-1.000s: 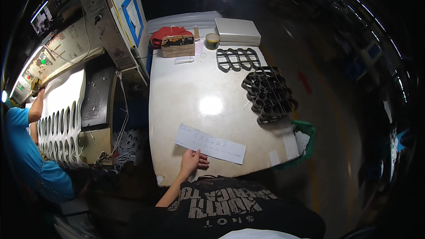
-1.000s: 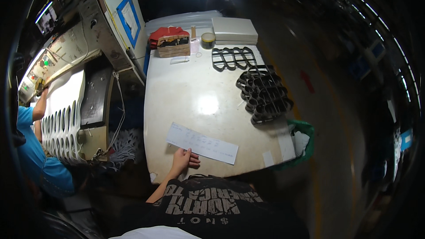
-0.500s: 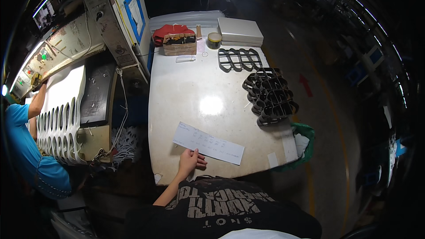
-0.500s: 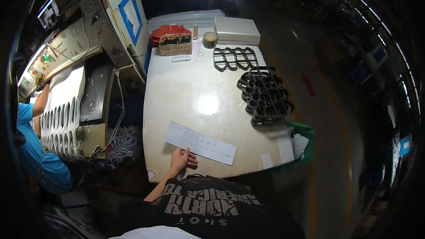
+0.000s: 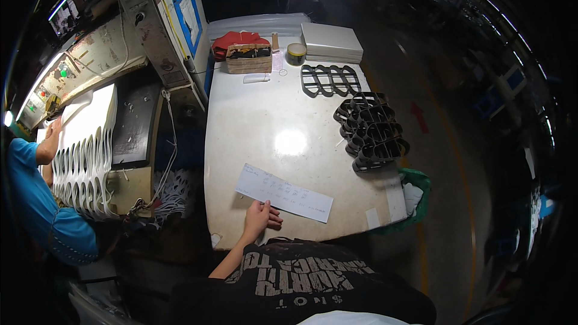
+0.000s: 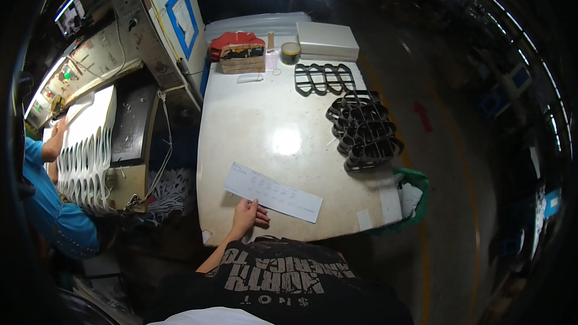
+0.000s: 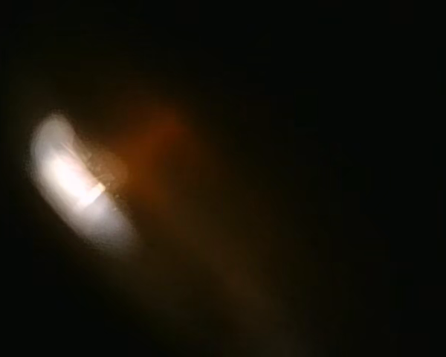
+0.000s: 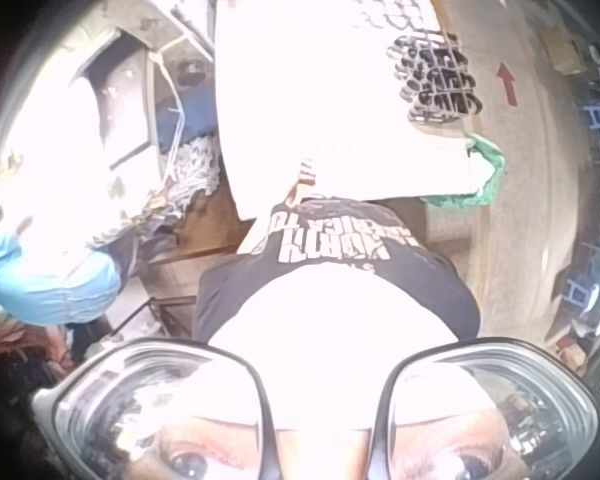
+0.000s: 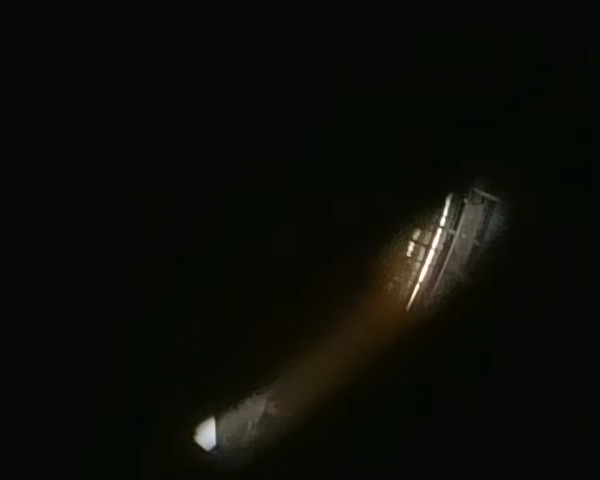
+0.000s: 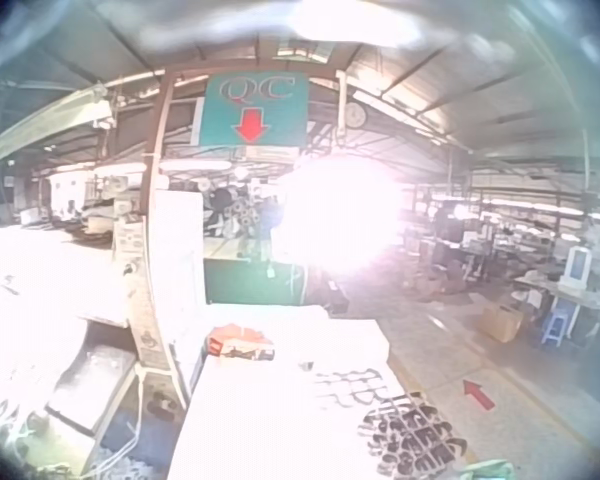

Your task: The person places white plastic items into a green bag, then writes on a paper document with a blue pen at a workbench. A coworker is visible nearby handling similar items.

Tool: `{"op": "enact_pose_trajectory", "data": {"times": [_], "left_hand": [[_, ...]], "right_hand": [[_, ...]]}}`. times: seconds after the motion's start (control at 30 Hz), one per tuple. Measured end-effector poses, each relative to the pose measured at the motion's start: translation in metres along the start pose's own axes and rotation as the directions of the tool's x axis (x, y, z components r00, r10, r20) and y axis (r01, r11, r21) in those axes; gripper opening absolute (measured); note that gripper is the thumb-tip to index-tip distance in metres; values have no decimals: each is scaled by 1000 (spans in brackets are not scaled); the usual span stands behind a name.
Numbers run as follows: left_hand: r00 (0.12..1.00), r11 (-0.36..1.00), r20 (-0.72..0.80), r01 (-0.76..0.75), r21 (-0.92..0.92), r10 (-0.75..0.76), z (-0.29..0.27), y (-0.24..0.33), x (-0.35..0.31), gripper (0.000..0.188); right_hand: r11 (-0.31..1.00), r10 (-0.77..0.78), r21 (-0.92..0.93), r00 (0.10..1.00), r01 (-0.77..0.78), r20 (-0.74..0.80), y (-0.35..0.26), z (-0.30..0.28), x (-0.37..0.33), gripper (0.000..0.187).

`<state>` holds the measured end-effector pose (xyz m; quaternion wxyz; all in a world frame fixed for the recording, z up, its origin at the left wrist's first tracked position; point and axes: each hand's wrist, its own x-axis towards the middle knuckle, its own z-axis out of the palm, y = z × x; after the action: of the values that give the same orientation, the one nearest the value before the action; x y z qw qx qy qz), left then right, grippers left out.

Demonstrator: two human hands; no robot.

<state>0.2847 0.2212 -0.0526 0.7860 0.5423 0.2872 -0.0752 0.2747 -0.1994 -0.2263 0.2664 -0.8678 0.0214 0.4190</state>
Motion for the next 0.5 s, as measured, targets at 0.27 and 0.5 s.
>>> {"op": "enact_pose_trajectory", "data": {"times": [0.27, 0.5], "left_hand": [[1000, 1000, -8, 6, -8, -6, 2, 0, -2, 31], [998, 997, -49, 22, -67, -25, -2, 5, 0, 33]], "right_hand": [[1000, 7, -13, 1000, -7, -24, 5, -2, -3, 39], [999, -3, -51, 999, 1, -47, 16, 8, -7, 38]]}}
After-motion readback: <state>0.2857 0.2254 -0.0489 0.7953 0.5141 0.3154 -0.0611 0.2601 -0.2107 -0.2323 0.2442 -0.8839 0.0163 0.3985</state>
